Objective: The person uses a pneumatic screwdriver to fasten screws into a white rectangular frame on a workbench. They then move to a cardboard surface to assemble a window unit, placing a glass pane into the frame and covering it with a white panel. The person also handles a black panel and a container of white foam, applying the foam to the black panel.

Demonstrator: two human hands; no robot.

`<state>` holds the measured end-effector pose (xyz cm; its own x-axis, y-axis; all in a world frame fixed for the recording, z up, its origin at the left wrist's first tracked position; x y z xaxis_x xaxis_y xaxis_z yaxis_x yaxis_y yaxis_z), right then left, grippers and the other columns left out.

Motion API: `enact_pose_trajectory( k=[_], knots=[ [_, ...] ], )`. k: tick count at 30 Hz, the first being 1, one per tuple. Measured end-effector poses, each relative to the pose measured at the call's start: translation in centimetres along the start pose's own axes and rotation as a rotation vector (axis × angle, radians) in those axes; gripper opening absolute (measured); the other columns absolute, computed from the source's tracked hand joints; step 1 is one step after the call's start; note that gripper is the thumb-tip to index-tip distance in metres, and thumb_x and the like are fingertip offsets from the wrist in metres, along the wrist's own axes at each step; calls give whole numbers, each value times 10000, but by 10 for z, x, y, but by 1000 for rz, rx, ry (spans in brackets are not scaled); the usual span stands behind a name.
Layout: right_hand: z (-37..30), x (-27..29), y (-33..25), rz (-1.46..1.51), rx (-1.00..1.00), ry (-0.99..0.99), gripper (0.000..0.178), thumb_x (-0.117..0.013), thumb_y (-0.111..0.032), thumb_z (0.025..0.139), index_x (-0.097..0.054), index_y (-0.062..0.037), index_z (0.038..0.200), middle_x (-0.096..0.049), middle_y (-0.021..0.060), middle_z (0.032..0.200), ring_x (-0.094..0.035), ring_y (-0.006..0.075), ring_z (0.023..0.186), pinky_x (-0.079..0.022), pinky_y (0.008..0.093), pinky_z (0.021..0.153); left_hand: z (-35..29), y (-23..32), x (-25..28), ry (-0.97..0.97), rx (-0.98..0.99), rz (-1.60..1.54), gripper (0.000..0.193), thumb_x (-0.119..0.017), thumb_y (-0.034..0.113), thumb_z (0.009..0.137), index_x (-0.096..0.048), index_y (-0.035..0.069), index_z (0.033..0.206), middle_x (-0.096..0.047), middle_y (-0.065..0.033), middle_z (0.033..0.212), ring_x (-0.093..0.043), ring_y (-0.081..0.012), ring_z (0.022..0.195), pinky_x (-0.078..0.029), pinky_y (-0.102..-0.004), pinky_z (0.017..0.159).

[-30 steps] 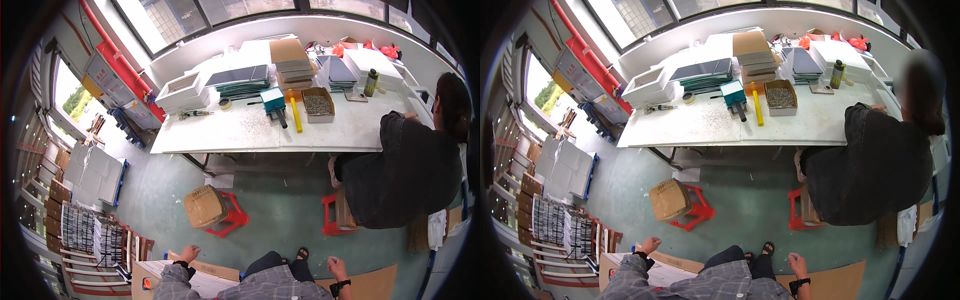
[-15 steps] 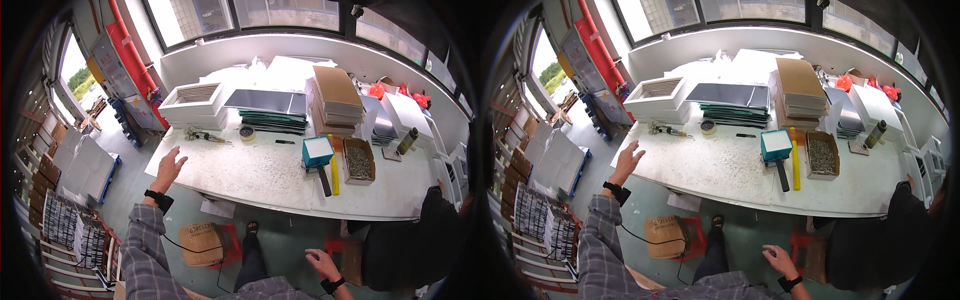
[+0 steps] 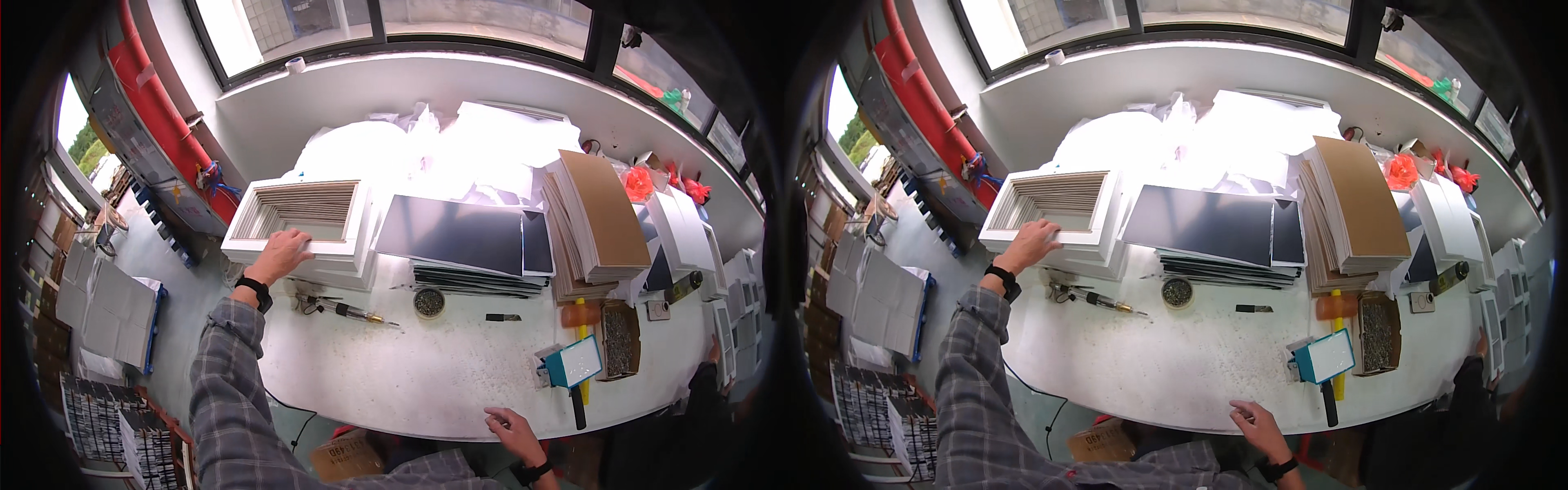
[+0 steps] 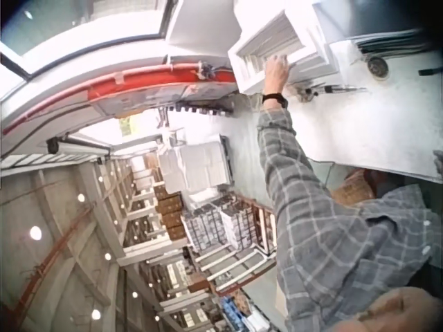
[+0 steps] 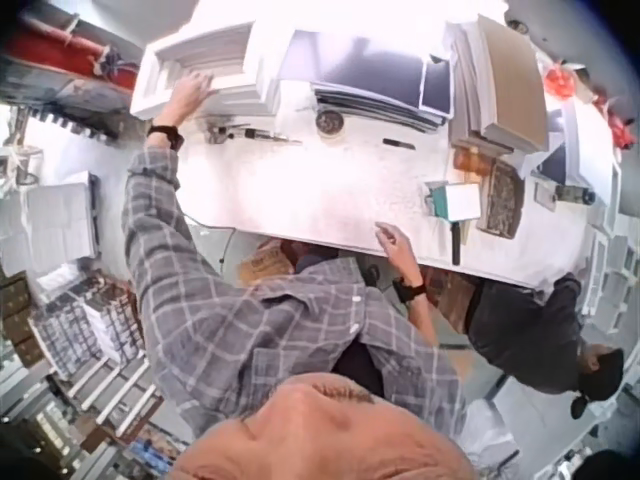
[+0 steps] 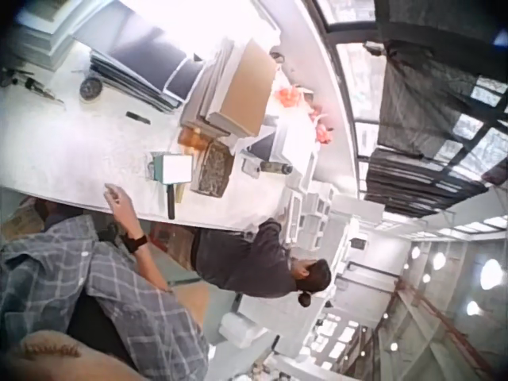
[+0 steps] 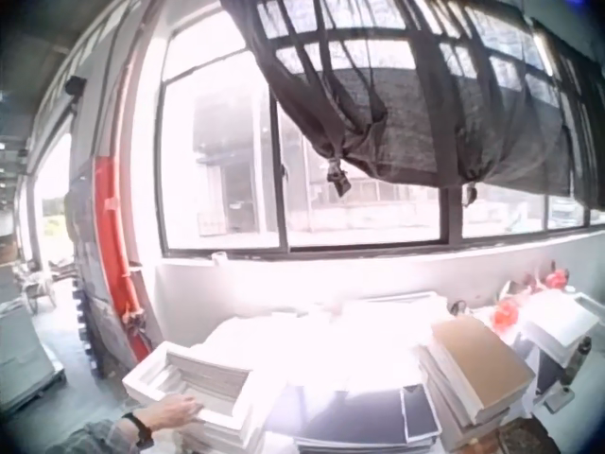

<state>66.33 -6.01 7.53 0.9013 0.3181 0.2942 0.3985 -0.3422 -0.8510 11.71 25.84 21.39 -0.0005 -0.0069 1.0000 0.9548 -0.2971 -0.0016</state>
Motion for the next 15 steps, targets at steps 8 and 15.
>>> enact_pose_trajectory(
  k=[8, 15],
  knots=[
    [50, -14, -33, -8, 43, -21, 357, -687, -285, 1016, -711, -64, 1295, -725, 118, 1098, -683, 181, 969, -551, 324, 869, 8, 6, 81, 198, -143, -166, 371, -450, 343, 1117, -534, 15, 1268, -540, -214, 1106, -619, -414, 976, -507, -506, 880],
    [66, -14, -20, 292, -14, -38, 380, -649, -259, 1042, -673, -11, 1329, -721, 95, 1085, -676, 146, 912, -566, 307, 870, -129, 139, 143, 250, -196, -268, 527, -694, 218, 985, -533, 10, 1441, -593, -174, 1138, -612, -347, 986, -508, -448, 887]
  ],
)
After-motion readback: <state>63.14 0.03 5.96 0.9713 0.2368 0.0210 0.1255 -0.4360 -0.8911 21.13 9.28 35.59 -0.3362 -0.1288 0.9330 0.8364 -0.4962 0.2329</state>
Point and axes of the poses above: each hand's wrist, its own z-axis towards the middle knuckle, its own x-axis out of the back of the hand, y = z × x, the point moved 8 cm from there along z, towards the middle knuckle
